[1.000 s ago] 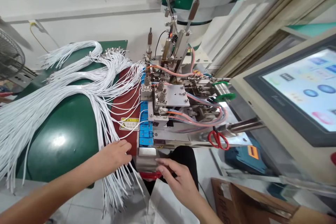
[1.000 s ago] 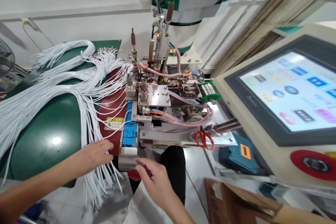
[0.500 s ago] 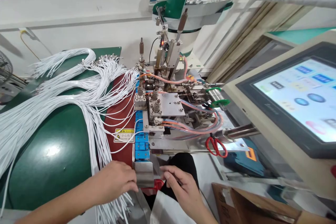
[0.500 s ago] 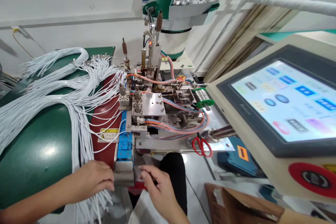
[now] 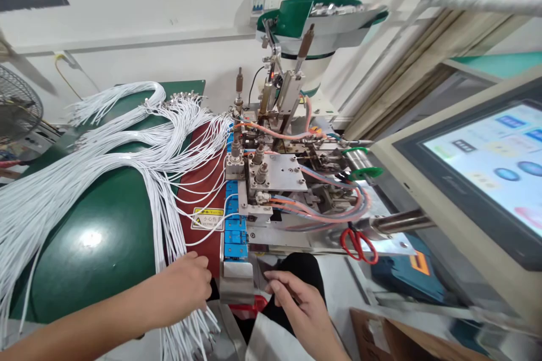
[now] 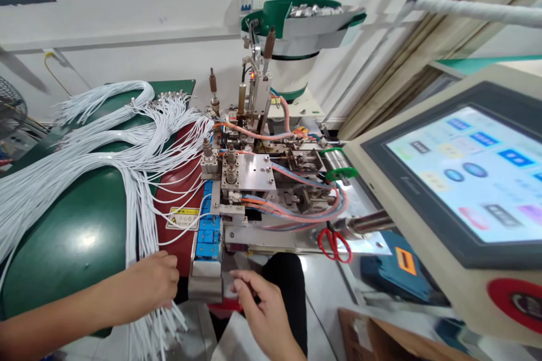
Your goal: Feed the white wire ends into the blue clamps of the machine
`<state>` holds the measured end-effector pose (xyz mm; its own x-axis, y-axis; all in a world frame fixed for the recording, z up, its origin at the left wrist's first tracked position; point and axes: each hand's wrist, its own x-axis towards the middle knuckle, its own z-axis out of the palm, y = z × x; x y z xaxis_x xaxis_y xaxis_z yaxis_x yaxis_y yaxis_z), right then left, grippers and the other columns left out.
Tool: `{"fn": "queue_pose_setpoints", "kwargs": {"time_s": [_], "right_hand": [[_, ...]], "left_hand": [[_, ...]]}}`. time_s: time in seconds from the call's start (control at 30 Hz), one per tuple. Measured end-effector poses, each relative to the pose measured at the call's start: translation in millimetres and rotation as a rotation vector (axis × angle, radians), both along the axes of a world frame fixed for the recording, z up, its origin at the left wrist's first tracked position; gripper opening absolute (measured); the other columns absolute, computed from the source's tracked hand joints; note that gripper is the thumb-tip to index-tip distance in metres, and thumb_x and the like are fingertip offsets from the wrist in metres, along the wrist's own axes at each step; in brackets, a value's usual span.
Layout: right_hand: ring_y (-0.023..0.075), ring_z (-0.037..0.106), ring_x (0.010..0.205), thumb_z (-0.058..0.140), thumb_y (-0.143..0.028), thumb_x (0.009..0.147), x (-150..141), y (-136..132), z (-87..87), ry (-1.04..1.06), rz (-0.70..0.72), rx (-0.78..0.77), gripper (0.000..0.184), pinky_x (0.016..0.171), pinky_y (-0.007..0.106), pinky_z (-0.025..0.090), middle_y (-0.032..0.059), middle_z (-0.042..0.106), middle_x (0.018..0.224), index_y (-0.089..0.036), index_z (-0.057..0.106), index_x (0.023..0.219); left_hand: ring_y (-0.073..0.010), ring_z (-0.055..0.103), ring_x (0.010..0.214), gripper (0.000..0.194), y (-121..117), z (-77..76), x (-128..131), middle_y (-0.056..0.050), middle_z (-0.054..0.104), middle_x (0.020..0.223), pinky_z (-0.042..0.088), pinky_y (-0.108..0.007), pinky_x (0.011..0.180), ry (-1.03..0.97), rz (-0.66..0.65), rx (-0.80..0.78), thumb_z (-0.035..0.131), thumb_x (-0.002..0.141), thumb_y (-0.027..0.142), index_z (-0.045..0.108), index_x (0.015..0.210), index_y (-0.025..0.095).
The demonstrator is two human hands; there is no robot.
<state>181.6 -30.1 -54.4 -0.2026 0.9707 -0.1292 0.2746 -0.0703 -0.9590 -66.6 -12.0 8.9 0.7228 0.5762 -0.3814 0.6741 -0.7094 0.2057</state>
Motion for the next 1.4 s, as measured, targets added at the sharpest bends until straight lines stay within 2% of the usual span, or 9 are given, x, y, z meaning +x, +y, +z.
{"fn": "queue_pose_setpoints", "kwargs": {"time_s": [0.13,0.23,0.3,0.53,0.73,0.87,1.1,1.27,1.4], "right_hand": [[0.0136,0.057,0.054,0.049,-0.037,0.081,3.4,-3.5,-1.0,-0.003,-0.013,0.003,0.027,0.051,0.021,0.048,0.0057,0.066,0.066,-0.016,0.066,0.086],[0.0143,0.058,0.055,0.051,-0.037,0.08,4.6,-6.0,-0.3,-0.005,-0.041,0.001,0.027,0.051,0.022,0.049,0.0063,0.067,0.066,-0.016,0.067,0.084],[0.0148,0.059,0.055,0.052,-0.036,0.08,4.5,-6.4,1.1,0.002,-0.052,-0.002,0.026,0.05,0.022,0.049,0.0062,0.067,0.065,-0.016,0.067,0.083],[0.0144,0.059,0.052,0.053,-0.035,0.079,4.4,-6.6,3.6,0.047,-0.069,-0.005,0.023,0.049,0.021,0.05,0.0049,0.065,0.062,-0.017,0.067,0.083],[0.0151,0.061,0.064,0.059,-0.03,0.075,-4.0,-6.2,9.2,0.237,-0.157,-0.013,0.026,0.059,0.025,0.052,0.0069,0.067,0.081,-0.019,0.063,0.097],[0.0143,0.06,0.064,0.057,-0.029,0.076,-12.9,4.1,15.0,0.287,-0.266,0.02,0.014,0.057,0.024,0.05,0.0046,0.064,0.073,-0.018,0.064,0.079],[0.0143,0.058,0.066,0.055,-0.02,0.077,-20.9,24.4,22.3,0.12,-0.227,0.256,0.01,0.061,0.025,0.048,0.0038,0.062,0.07,-0.018,0.063,0.071],[0.0154,0.059,0.069,0.053,-0.016,0.078,-23.8,30.8,25.8,-0.009,-0.091,0.43,0.014,0.064,0.028,0.049,0.0053,0.064,0.074,-0.02,0.066,0.08],[0.0155,0.061,0.073,0.049,-0.015,0.08,-21.0,32.1,24.6,0.089,-0.044,0.403,0.019,0.065,0.028,0.049,0.0067,0.065,0.081,-0.019,0.066,0.088]], "left_hand": [[-0.0172,0.053,0.072,0.022,6.4,9.7,-3.3,0.0,0.065,0.069,0.034,-0.029,0.068,-0.099,0.017,-0.158,0.066,0.07,0.043,0.065,0.072,0.021],[-0.0159,0.052,0.07,0.015,8.7,9.5,-7.8,0.001,0.064,0.067,0.035,-0.028,0.069,-0.128,0.052,-0.144,0.067,0.072,0.031,0.063,0.062,0.02],[-0.0147,0.052,0.067,0.02,9.9,9.1,-7.3,0.0,0.063,0.063,0.036,-0.027,0.069,-0.158,0.069,-0.133,0.061,0.077,0.026,0.062,0.058,0.019],[-0.0131,0.056,0.072,0.024,14.0,18.2,21.7,-0.001,0.064,0.077,0.04,-0.023,0.07,-0.437,0.268,-0.085,0.041,0.09,0.028,0.063,0.087,0.02],[-0.0151,0.059,0.074,0.025,7.2,-5.6,56.8,-0.004,0.066,0.08,0.045,-0.026,0.07,-0.614,0.431,0.028,0.039,0.089,0.025,0.063,0.09,0.016],[-0.0148,0.061,0.075,0.02,8.4,-21.2,64.7,-0.003,0.067,0.082,0.048,-0.025,0.072,-0.641,0.574,0.018,0.044,0.087,0.024,0.064,0.091,0.019],[-0.0157,0.061,0.081,0.025,10.2,-16.4,70.2,-0.005,0.067,0.09,0.048,-0.027,0.074,-0.777,0.616,-0.081,0.042,0.087,0.025,0.061,0.102,0.019],[-0.0117,0.055,0.06,0.03,12.0,-13.3,76.0,-0.001,0.061,0.066,0.045,-0.021,0.057,-0.922,0.867,-0.27,0.041,0.086,0.035,0.062,0.077,0.015],[-0.0111,0.051,0.058,0.025,14.9,-17.0,78.7,0.001,0.056,0.06,0.042,-0.02,0.055,-0.929,0.957,-0.3,0.054,0.079,0.036,0.058,0.065,0.014]]}}
